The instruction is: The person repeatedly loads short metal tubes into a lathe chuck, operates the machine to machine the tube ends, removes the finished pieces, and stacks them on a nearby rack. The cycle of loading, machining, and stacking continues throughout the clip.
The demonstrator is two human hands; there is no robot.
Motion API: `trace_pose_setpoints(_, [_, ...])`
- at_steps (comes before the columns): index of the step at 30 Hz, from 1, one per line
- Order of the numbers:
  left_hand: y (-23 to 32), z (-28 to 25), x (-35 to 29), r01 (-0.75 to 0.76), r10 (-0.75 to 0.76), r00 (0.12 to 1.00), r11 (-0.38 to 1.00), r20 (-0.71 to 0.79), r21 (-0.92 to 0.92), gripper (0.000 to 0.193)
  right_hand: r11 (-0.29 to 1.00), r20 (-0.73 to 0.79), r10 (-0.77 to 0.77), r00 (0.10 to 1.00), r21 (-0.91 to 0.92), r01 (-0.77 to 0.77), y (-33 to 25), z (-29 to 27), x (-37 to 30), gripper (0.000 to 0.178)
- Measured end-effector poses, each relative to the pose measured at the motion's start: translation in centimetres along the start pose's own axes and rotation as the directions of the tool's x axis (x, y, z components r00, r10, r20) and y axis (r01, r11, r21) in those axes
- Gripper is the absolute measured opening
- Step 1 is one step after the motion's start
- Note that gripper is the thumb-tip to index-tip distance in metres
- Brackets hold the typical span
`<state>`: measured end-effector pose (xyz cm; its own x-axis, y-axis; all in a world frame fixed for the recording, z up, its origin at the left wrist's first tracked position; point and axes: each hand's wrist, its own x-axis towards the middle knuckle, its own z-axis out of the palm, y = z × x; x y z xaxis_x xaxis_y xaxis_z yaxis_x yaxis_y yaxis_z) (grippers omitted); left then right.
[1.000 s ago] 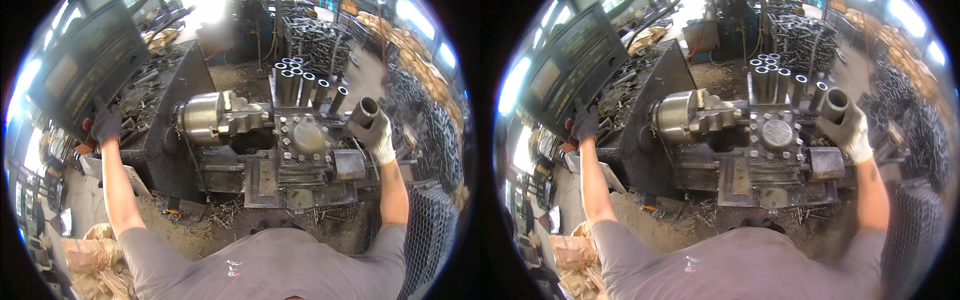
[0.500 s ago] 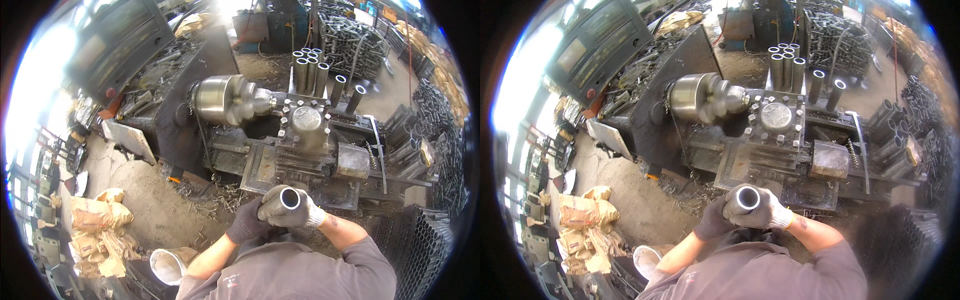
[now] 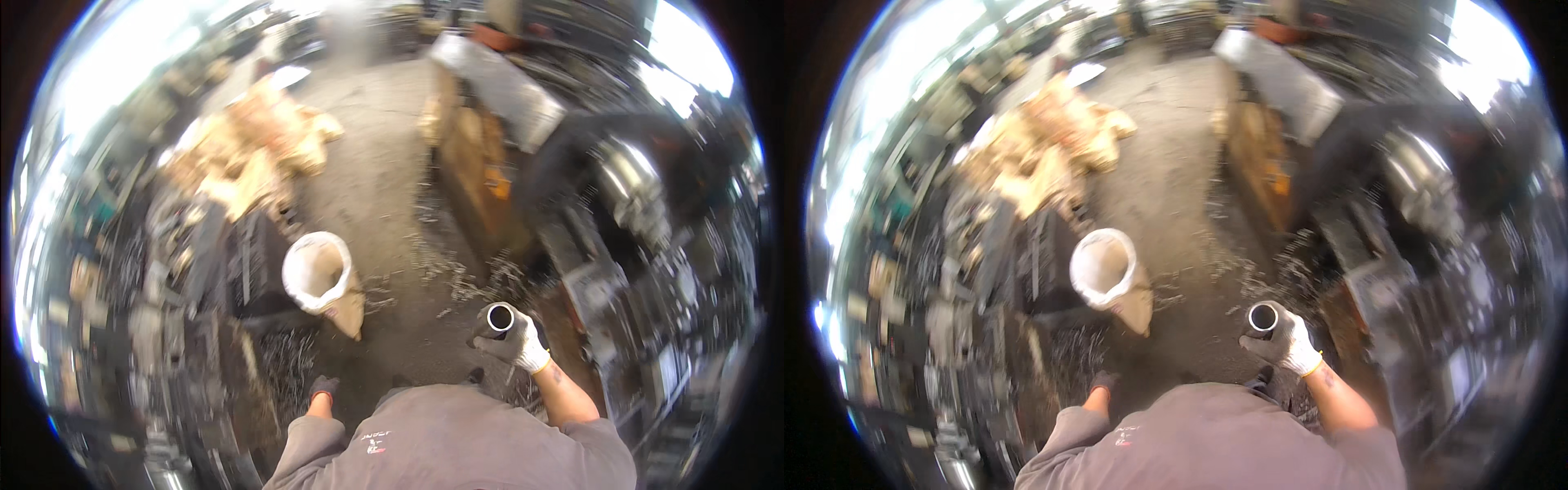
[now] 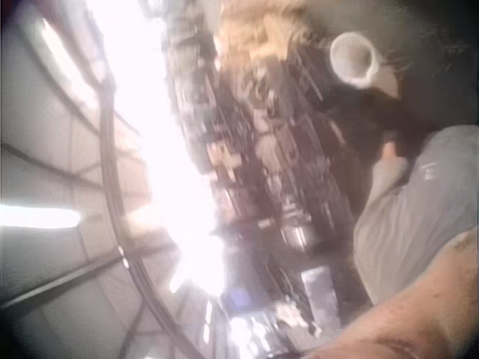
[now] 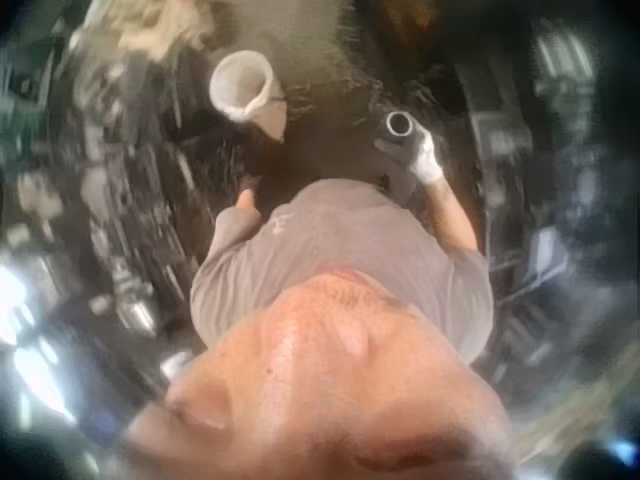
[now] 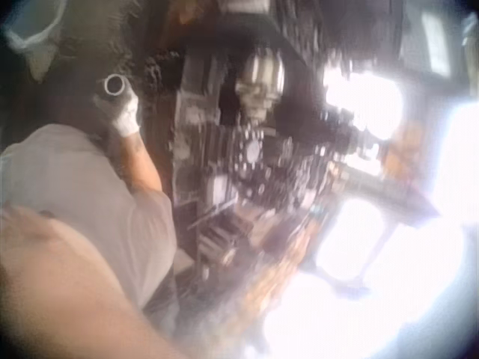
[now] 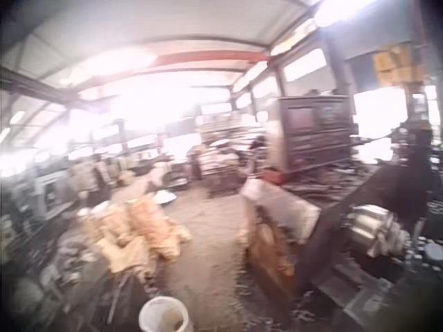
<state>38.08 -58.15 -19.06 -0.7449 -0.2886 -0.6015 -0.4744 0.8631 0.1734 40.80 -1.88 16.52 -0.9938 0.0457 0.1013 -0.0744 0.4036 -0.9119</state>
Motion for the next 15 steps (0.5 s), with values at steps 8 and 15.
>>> trace_pose_setpoints(8, [-21.7,6.3,-11.6,0.345,-0.439,0.895,0.796,-0.083,-0.497,0.054,0.964,0.675,-0.211,0.707,0.022,0.266,-7.6,23.5,7.6,0.061])
trace_pose_setpoints(15, [-19.5,22.1,-22.5,0.343,-0.414,0.888,0.887,-0.202,-0.31,0.042,0.817,0.956,-0.269,0.114,0.164,0.553,-17.8,40.3,8.3,0.061])
